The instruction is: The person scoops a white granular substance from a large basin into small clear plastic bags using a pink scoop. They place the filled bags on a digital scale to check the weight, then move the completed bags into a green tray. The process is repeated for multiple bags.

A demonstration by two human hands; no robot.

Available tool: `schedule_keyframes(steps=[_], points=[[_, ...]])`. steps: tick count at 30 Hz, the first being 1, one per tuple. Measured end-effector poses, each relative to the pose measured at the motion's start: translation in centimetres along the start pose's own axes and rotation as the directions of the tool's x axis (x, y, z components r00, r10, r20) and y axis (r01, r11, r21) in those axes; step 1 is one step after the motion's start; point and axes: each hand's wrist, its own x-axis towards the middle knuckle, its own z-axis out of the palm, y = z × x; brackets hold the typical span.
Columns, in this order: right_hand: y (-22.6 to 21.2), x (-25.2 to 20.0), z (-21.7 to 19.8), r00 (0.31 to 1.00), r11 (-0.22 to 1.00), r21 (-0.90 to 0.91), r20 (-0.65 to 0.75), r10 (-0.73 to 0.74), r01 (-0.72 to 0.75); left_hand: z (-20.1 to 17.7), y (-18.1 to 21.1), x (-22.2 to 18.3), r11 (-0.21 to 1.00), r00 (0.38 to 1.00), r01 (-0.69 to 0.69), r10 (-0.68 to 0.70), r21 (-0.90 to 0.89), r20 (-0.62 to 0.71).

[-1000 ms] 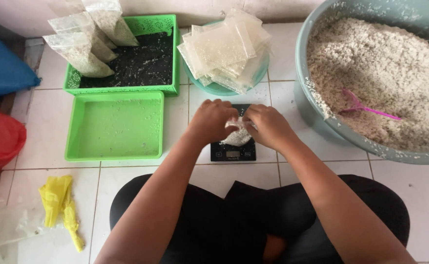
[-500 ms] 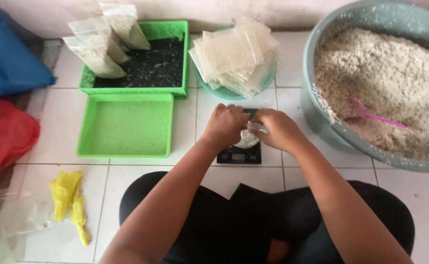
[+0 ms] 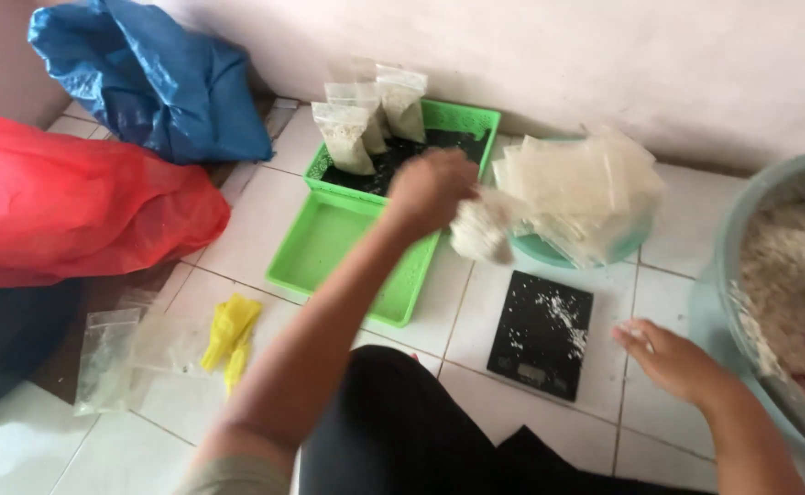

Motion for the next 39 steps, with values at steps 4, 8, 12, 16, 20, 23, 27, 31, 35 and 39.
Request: schedule_keyframes(steps=[4, 8, 12, 16, 20, 23, 27, 31, 35, 39], points=[[-0.2, 0.2, 0.1, 0.975, 0.983, -0.031, 0.128, 0.183, -0.180, -2.8, -7.1, 0.8, 0.980, 0.970, 0.196, -0.199, 0.033, 0.139], [0.4, 1.4, 0.3, 0.967, 0.974, -0.051, 0.121, 0.226, -0.221, -2.5, -14.6, 0.4, 0.941, 0.927, 0.286, -0.320, 0.181, 0.196], [1.3, 2.9, 0.8, 0.979, 0.985, -0.037, 0.107, 0.172, -0.169, -0.9, -21.3, -1.2, 0.931, 0.914, 0.308, -0.346, 0.196, 0.210], [0.7, 4.2, 1.5, 0.884, 0.904, -0.039, 0.195, 0.424, -0.425, 1.9, -28.2, -3.8, 0.919, 0.887, 0.368, -0.392, 0.140, 0.243], [1.5, 5.3, 2.2, 0.859, 0.885, -0.071, 0.215, 0.464, -0.460, 4.5, -34.9, -7.0, 0.936, 0.957, 0.245, -0.275, 0.252, 0.089], [1.5, 5.3, 2.6, 0.844, 0.874, -0.154, 0.226, 0.486, -0.462, 3.4, -33.5, -8.1, 0.909, 0.903, 0.415, -0.415, 0.029, 0.109], [1.3, 5.8, 2.4, 0.852, 0.889, -0.139, 0.253, 0.459, -0.437, 2.8, -31.7, -8.3, 0.866, 0.852, 0.501, -0.495, 0.011, 0.172], [2.4, 4.7, 2.3, 0.897, 0.924, -0.048, 0.226, 0.380, -0.380, 4.0, -29.4, -8.8, 0.821, 0.838, 0.542, -0.544, 0.178, -0.042], [6.6, 5.1, 4.3, 0.995, 0.978, -0.183, 0.002, -0.100, 0.099, 3.7, -21.9, -6.4, 0.862, 0.858, 0.479, -0.420, 0.166, -0.295], [2.0, 2.5, 2.2, 0.985, 0.986, -0.115, 0.108, 0.136, -0.124, 8.5, -13.7, -2.0, 0.981, 0.896, 0.189, -0.188, -0.037, -0.403]])
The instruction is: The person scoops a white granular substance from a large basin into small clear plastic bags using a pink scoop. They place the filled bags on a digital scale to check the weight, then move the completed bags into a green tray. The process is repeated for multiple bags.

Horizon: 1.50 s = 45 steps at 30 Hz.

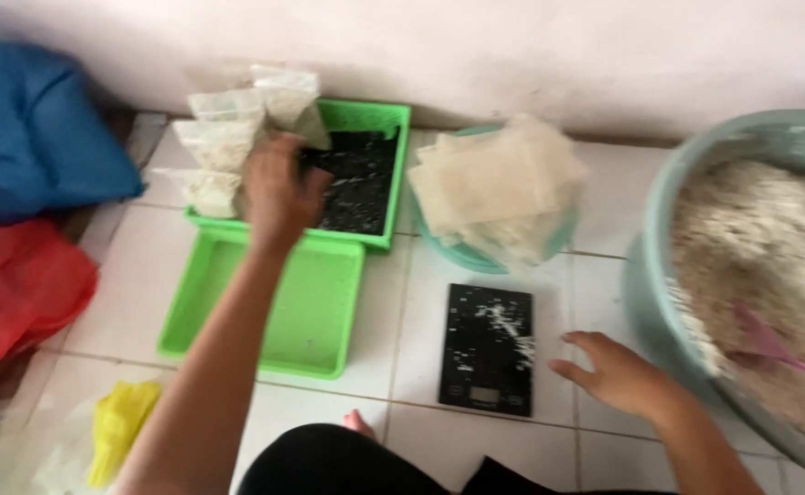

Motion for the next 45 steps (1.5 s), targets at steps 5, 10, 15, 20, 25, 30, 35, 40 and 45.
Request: schedule_keyframes(steps=[5, 10, 15, 20, 25, 30, 35, 40, 45], points=[[-1.4, -2.7, -1.5, 0.991, 0.999, -0.026, 0.134, -0.030, 0.034, 6.7, 12.8, 1.2, 0.961, 0.770, -0.277, 0.218, 0.006, 0.600], [-2.0, -5.0, -2.4, 0.993, 0.998, 0.051, 0.114, -0.025, 0.019, 12.1, 17.4, 2.2, 0.901, 0.565, -0.380, 0.046, 0.210, 0.824], [-2.4, -6.5, -3.8, 0.987, 0.997, 0.057, 0.149, -0.065, 0.057, 13.0, 17.6, 3.8, 0.897, 0.554, -0.347, -0.040, 0.274, 0.832], [-2.3, -6.4, -3.9, 0.986, 0.984, 0.051, -0.002, -0.169, 0.169, 10.2, 18.1, 4.7, 0.944, 0.714, -0.239, 0.014, 0.226, 0.700], [-1.8, -5.5, -3.7, 0.731, 0.815, 0.308, -0.654, -0.193, 0.491, 3.7, 22.3, 2.6, 0.970, 0.842, -0.230, 0.159, 0.077, 0.515], [-2.0, -5.2, -3.0, 0.679, 0.327, 0.648, -0.733, 0.025, 0.688, -2.3, 27.9, -1.3, 0.995, 0.767, -0.104, 0.088, -0.012, 0.635], [-2.4, -6.3, -2.6, 0.676, 0.324, 0.643, -0.737, 0.015, 0.693, -2.9, 30.0, -4.8, 0.991, 0.708, 0.098, -0.004, -0.092, 0.707], [-3.2, -6.7, -2.0, 0.447, 0.538, 0.311, -0.883, -0.140, 0.784, -3.2, 31.7, -4.5, 0.968, 0.748, 0.191, -0.038, -0.160, 0.662], [-4.5, -7.7, -2.1, 0.165, 0.645, -0.150, -0.901, -0.402, 0.750, -3.1, 32.6, -4.0, 0.899, 0.790, 0.335, -0.105, -0.281, 0.604]])
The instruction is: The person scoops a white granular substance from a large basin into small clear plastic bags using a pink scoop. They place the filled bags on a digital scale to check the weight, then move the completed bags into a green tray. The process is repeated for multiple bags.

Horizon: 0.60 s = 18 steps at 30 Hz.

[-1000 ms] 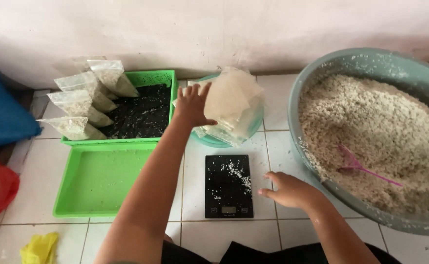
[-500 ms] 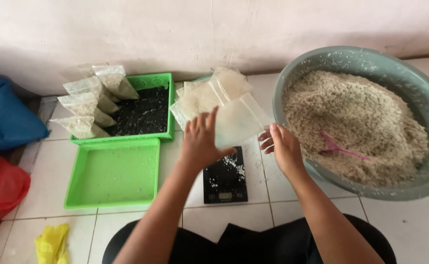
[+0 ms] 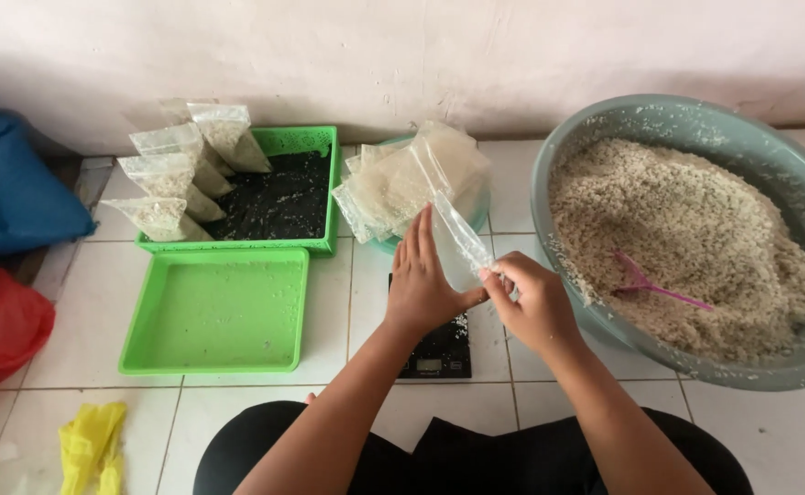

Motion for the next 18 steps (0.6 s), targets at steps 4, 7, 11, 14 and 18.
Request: schedule_keyframes(steps=[4, 7, 11, 14, 18], points=[[-0.4, 0.3, -0.3, 0.991, 0.988, -0.089, 0.065, -0.118, 0.124, -0.3, -0.1, 0.5, 0.993, 0.999, 0.040, -0.042, -0.111, -0.020], [0.6, 0.4, -1.2, 0.981, 0.995, -0.066, 0.181, -0.065, 0.078, -0.3, -0.9, 0.9, 0.993, 1.000, -0.005, 0.001, -0.118, -0.029], [-1.8, 2.7, -7.0, 0.818, 0.914, -0.201, 0.408, 0.405, -0.353, 0.7, -1.6, 0.9, 0.990, 0.994, -0.072, 0.061, -0.123, -0.088], [-3.7, 4.9, -13.7, 0.450, 0.554, -0.535, 0.325, 0.832, -0.638, 1.3, -1.8, 0.1, 0.976, 0.977, -0.200, 0.193, -0.080, -0.089], [6.5, -0.1, -19.7, 0.510, 0.384, -0.643, -0.013, 0.860, -0.662, 1.4, -0.7, -0.3, 0.921, 0.930, -0.363, 0.350, -0.139, -0.114]])
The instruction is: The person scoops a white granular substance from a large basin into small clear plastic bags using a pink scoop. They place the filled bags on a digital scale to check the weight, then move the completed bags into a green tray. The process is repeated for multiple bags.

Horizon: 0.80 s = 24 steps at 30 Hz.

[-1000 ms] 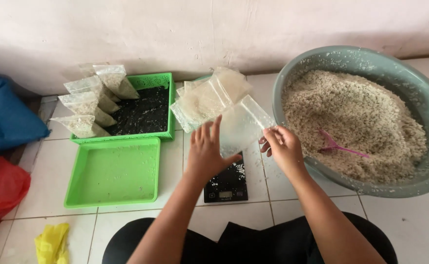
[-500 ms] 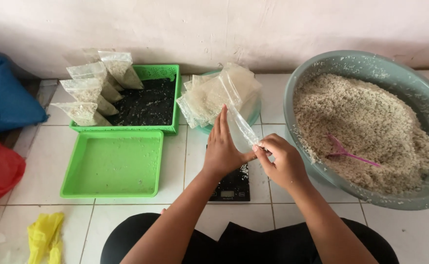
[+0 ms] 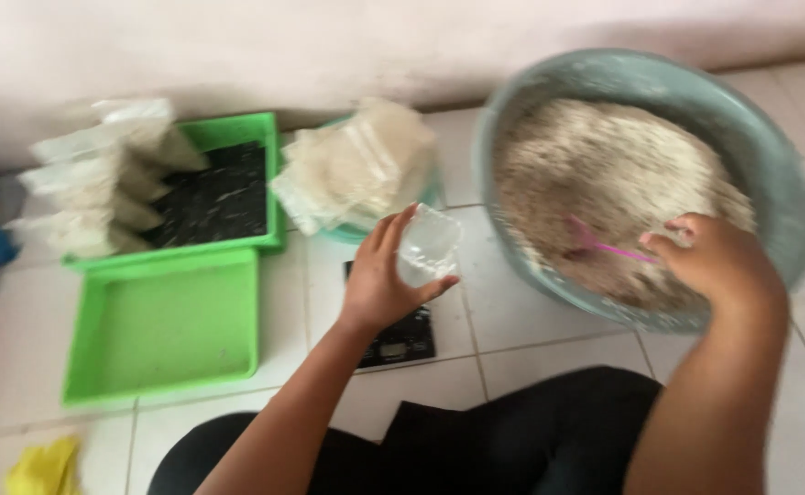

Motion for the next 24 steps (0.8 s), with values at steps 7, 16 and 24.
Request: schedule_keyframes(steps=[7, 16, 24], points=[[1.1, 2.1, 3.2, 0.982, 0.999, 0.022, 0.183, 0.038, -0.042, 0.6, 4.6, 3.8, 0.978, 0.981, -0.077, 0.109, -0.195, 0.158], [0.3, 3.4, 6.5, 0.980, 0.994, -0.023, 0.174, -0.100, 0.106, 4.4, 2.2, 3.5, 0.979, 0.980, 0.130, -0.102, -0.158, 0.173], [0.4, 2.0, 4.0, 0.993, 0.982, -0.187, 0.112, -0.018, 0.039, 2.2, 1.0, 4.3, 0.966, 0.934, 0.240, -0.204, -0.092, 0.292]])
